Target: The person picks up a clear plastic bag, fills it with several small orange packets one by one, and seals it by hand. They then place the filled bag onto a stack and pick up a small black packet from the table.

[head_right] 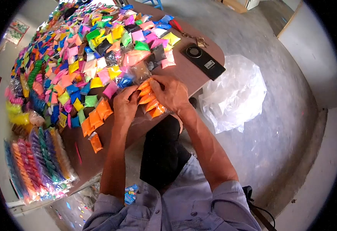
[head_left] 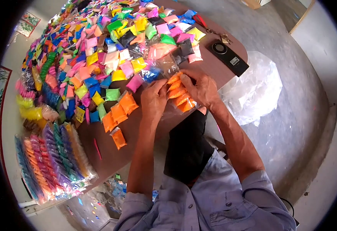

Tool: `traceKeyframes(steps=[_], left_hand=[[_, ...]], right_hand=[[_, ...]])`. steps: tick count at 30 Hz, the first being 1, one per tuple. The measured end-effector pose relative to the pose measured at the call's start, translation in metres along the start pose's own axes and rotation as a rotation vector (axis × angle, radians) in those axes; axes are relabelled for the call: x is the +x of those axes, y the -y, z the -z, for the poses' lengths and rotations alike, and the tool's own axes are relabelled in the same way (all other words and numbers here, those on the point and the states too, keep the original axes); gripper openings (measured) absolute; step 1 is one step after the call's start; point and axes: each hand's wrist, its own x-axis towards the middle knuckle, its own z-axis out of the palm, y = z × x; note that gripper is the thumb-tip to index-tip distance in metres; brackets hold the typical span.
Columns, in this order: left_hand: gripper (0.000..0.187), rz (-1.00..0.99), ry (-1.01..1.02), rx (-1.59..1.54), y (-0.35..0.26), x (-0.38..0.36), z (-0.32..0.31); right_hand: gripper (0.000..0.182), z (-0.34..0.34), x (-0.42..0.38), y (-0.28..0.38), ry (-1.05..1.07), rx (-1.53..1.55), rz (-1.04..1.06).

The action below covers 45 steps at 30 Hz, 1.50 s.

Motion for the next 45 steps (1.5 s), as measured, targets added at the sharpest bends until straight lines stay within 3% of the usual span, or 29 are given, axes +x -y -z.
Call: traceKeyframes(steps=[6,12,13,16,18,22,28,30,33,39,45], left_hand=[[0.022,-0.026,0.029,0.040,-0.011,-0.026,0.010],[0.023,-0.043,-0.147,0.093,-0.023,-0.056,0.037],[0.024,0.096,-0.171,0.116,-0.032,-0.065,0.051],[0.023,0.172,-0.302,0.157,-0.028,-0.100,0.097],[0.022,0.296,-0.284,0.410,-0.020,-0.120,0.131],[0.029,0.426,-0.295,0.603,0.012,-0.152,0.166],[0.038,0.407,-0.270,0.171,0.038,-0.173,0.178],[0.038,0.640,-0.191,-0.034,0.033,-0.172,0.181],[0.034,0.619,-0.118,-0.281,0.008,-0.163,0.181],[0.025,0.546,-0.125,-0.335,-0.038,-0.093,0.148],[0.024,0.364,-0.145,-0.354,-0.002,-0.039,0.072]], right_hand=[[0.036,0.002,-0.011,0.007,0.095,0.005,-0.078],[0.037,-0.002,-0.015,0.002,0.086,-0.005,-0.039],[0.037,-0.002,-0.014,0.002,0.097,-0.012,-0.067],[0.038,-0.002,-0.013,0.000,0.109,-0.014,-0.096],[0.039,-0.002,-0.013,-0.001,0.086,-0.012,-0.067],[0.038,-0.002,-0.013,-0.001,0.099,-0.005,-0.077],[0.039,-0.002,-0.014,-0.006,0.062,-0.034,-0.008],[0.037,-0.003,-0.015,-0.006,0.086,0.022,-0.044],[0.035,-0.004,-0.016,-0.006,0.043,0.005,0.001],[0.032,-0.005,-0.014,-0.006,0.035,0.027,-0.015],[0.030,-0.005,-0.016,-0.005,0.008,0.062,-0.017]])
